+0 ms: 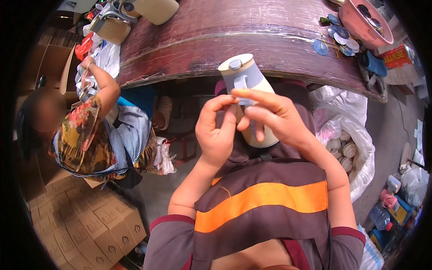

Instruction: The person assembles beige plastic pitchers by attaching handles and securing lids. They repeatedly pick up a pitcher, fit a handle, and press a lid onto the top, then place the finished unit on a wooden table. Another person works nearby, also handling pitchers.

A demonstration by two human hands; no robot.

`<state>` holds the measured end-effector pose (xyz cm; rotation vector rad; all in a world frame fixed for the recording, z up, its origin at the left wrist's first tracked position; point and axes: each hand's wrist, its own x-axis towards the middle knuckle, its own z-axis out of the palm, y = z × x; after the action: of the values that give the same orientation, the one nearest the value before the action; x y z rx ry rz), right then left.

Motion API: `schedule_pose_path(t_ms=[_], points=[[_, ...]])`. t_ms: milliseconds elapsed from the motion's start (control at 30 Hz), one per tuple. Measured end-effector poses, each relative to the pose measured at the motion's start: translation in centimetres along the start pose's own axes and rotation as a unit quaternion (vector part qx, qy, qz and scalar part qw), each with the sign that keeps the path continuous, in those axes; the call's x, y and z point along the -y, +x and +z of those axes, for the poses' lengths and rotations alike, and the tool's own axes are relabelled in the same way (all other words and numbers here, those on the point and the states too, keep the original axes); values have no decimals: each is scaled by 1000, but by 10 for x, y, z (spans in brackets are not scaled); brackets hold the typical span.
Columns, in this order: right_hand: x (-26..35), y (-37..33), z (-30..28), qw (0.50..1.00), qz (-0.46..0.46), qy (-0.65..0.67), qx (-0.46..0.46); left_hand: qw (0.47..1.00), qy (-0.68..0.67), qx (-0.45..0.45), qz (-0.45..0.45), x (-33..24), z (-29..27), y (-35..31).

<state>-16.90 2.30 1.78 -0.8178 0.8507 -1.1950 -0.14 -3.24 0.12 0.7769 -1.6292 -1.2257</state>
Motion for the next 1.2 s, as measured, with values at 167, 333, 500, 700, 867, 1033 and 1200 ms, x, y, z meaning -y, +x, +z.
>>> schedule_pose_path(t_ms=[167,333,500,700,867,1033,1200], points=[[-12,3,5,986,-119,-64,-97,993,-114,8,-32,-9,4,7],[-9,4,0,815,-283,-466,-195,969,-193,2,-155,6,2,-2],[3,6,-34,687,-380,-559,-268,967,-148,40,-203,15,3,3],[10,8,-45,840,-256,-308,-367,911,-209,188,-302,23,17,6],[-33,17,-29,961,-144,-129,-197,869,-328,203,-308,51,38,8],[-8,21,-41,987,-46,70,-137,854,-421,143,-270,43,51,10],[12,24,-45,980,-101,-19,-171,873,-372,116,-294,24,50,14]])
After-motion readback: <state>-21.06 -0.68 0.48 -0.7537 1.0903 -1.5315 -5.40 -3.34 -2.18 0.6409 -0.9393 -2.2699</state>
